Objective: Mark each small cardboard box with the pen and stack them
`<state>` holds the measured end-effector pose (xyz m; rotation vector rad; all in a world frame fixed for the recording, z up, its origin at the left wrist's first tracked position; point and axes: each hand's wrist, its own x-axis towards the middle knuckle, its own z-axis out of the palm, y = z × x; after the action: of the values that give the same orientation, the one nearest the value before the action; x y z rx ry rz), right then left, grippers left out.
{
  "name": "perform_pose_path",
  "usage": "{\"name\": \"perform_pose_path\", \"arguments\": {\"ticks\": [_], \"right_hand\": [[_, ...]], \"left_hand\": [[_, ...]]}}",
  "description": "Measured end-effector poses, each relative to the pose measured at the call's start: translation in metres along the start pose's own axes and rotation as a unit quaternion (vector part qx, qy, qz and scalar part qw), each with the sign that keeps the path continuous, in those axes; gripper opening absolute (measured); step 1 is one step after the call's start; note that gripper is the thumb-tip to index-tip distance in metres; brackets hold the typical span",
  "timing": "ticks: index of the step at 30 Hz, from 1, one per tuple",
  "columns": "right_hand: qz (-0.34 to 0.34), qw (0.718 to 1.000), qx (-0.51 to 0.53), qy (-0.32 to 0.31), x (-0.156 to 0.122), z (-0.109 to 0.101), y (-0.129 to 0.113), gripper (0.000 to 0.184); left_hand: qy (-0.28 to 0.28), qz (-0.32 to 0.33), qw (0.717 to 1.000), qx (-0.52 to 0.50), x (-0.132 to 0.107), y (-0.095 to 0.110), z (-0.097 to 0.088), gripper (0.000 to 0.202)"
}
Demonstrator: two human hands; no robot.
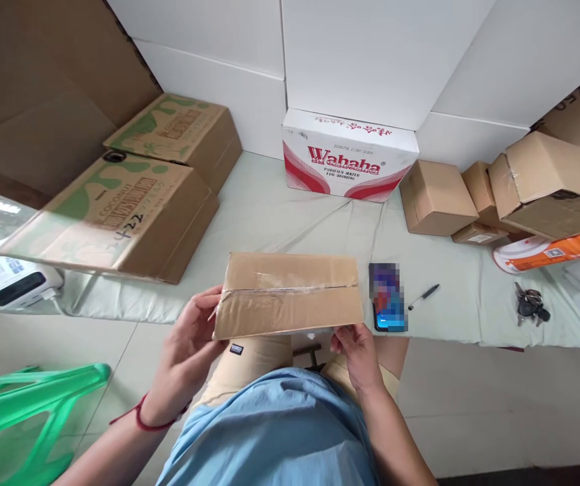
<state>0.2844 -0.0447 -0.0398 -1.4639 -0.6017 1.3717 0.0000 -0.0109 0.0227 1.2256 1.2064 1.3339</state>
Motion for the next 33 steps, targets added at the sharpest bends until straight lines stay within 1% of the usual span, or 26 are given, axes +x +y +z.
{"name": "perform_pose_path", "arguments": {"ticks": [2, 3, 4, 6, 8, 10, 12, 14, 16, 18, 20, 22, 24, 25, 27, 28, 30, 32, 33], "right_hand": [[-0.005, 1.0, -0.016, -0.003, -0.001, 0.002, -0.001, 0.057], [-0.005, 1.0, -0.019, -0.003, -0.001, 0.002, -0.001, 0.057], [-0.004, 1.0, -0.019, -0.001, -0.001, 0.002, -0.001, 0.058], [0.002, 1.0, -0.017, 0.008, 0.0, 0.002, 0.0, 0.06], [0.002, 1.0, -0.016, 0.016, 0.001, 0.001, 0.0, 0.061], [-0.006, 1.0, -0.021, 0.013, 0.001, 0.001, -0.001, 0.06], [-0.018, 0.999, -0.033, 0.004, 0.0, 0.0, -0.002, 0.057], [-0.029, 0.999, -0.046, -0.005, -0.002, 0.001, -0.002, 0.053], [-0.036, 0.998, -0.06, -0.009, -0.007, 0.002, -0.002, 0.05], [-0.042, 0.996, -0.073, -0.014, -0.012, 0.003, -0.002, 0.048], [-0.061, 0.995, -0.082, -0.019, -0.017, 0.003, -0.004, 0.049], [-0.114, 0.989, -0.097, -0.017, -0.021, 0.004, -0.011, 0.055], [-0.208, 0.969, -0.135, -0.013, -0.024, 0.006, -0.023, 0.06], [-0.263, 0.951, -0.165, -0.011, -0.026, 0.007, -0.031, 0.061], [-0.361, 0.903, -0.234, -0.016, -0.03, 0.011, -0.047, 0.063], [-0.396, 0.878, -0.268, -0.021, -0.033, 0.013, -0.054, 0.066], [-0.442, 0.836, -0.323, -0.034, -0.04, 0.018, -0.065, 0.074], [-0.47, 0.806, -0.356, -0.05, -0.049, 0.024, -0.07, 0.08], [-0.478, 0.796, -0.368, -0.059, -0.053, 0.027, -0.07, 0.082]], "left_hand": [[0.031, -0.079, 0.987, -0.136, 0.002, 0.003, -0.002, 0.035], [0.051, -0.099, 0.977, -0.182, 0.003, 0.004, -0.002, 0.034], [0.075, -0.108, 0.968, -0.213, 0.004, 0.005, -0.002, 0.034], [0.105, -0.113, 0.959, -0.239, 0.005, 0.005, -0.002, 0.035], [0.115, -0.129, 0.956, -0.238, 0.006, 0.004, -0.003, 0.033], [0.121, -0.16, 0.954, -0.224, 0.007, 0.001, -0.003, 0.033], [0.122, -0.183, 0.955, -0.201, 0.008, 0.0, -0.004, 0.046], [0.099, -0.185, 0.964, -0.16, 0.008, 0.0, -0.004, 0.054], [0.061, -0.181, 0.975, -0.118, 0.008, 0.002, -0.004, 0.053], [0.042, -0.177, 0.978, -0.104, 0.009, 0.005, -0.004, 0.049], [0.063, -0.175, 0.975, -0.122, 0.011, 0.008, -0.004, 0.044], [0.091, -0.182, 0.968, -0.147, 0.016, 0.009, -0.003, 0.04], [0.099, -0.194, 0.96, -0.175, 0.021, 0.008, -0.003, 0.037], [0.094, -0.201, 0.956, -0.192, 0.023, 0.007, -0.003, 0.036], [0.081, -0.213, 0.947, -0.227, 0.028, 0.002, -0.003, 0.034], [0.075, -0.218, 0.943, -0.24, 0.031, -0.002, -0.003, 0.034], [0.07, -0.23, 0.938, -0.251, 0.034, -0.01, -0.003, 0.032], [0.077, -0.242, 0.936, -0.245, 0.037, -0.019, -0.004, 0.028], [0.082, -0.25, 0.934, -0.242, 0.038, -0.024, -0.005, 0.025]]}}
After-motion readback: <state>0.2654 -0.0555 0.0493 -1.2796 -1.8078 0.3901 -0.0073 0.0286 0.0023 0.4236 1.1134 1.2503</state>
